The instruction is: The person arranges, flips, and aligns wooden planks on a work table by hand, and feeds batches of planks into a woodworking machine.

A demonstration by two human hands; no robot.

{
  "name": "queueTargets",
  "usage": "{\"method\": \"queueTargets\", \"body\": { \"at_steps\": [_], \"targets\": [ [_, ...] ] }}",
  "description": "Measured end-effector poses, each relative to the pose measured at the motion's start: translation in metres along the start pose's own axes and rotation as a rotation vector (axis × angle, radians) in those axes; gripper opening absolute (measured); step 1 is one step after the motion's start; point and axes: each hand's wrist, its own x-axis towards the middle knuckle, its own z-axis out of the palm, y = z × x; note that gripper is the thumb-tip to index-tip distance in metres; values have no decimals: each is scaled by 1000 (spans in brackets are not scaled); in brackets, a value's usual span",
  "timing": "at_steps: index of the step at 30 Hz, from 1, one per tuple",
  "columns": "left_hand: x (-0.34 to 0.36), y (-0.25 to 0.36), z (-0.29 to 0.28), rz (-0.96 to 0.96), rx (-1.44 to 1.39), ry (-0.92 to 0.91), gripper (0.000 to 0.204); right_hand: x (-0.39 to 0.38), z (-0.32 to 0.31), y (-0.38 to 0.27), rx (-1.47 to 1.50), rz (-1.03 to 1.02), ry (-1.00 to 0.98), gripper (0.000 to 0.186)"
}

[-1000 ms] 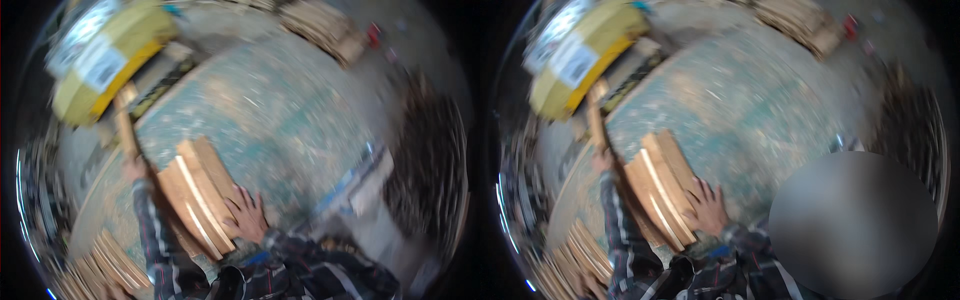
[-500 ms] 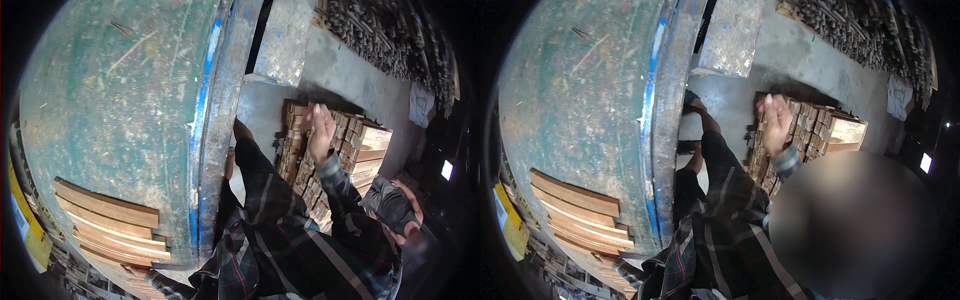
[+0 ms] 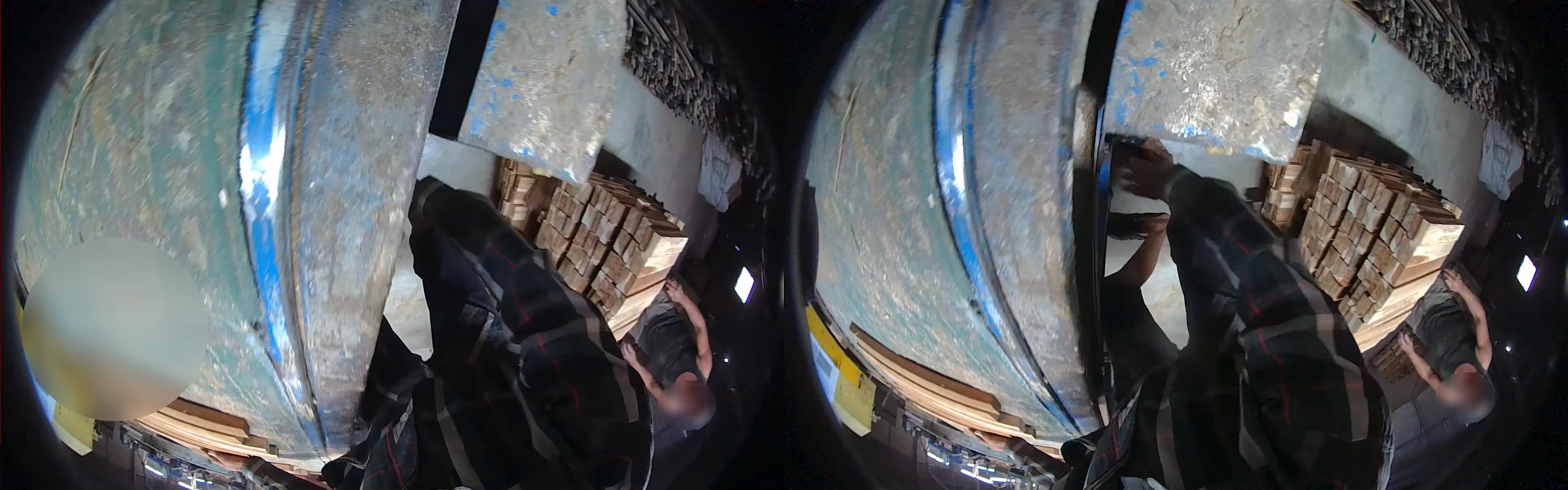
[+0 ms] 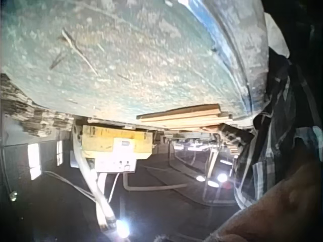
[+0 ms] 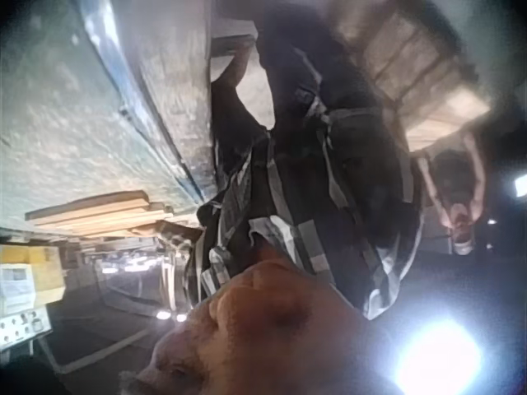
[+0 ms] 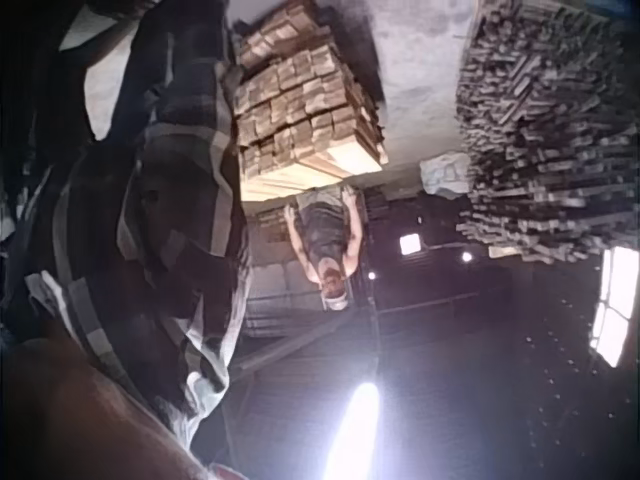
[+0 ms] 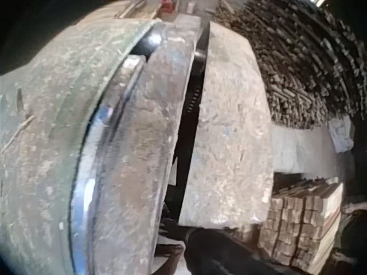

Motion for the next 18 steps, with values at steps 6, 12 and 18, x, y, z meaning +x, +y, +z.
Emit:
{"method": "queueTargets", "body": {
  "at_steps": [6,12,18],
  "targets": [
    [18,22,-6,52,129,-2,56,-26,17,39,227,409,-145,37],
    [16,24,-13,57,172,17,56,-44,18,33,383,752,-288,38],
    [7,22,-33,33,152,66,56,-67,-13,9,522,915,-3,38]
  ]
}}
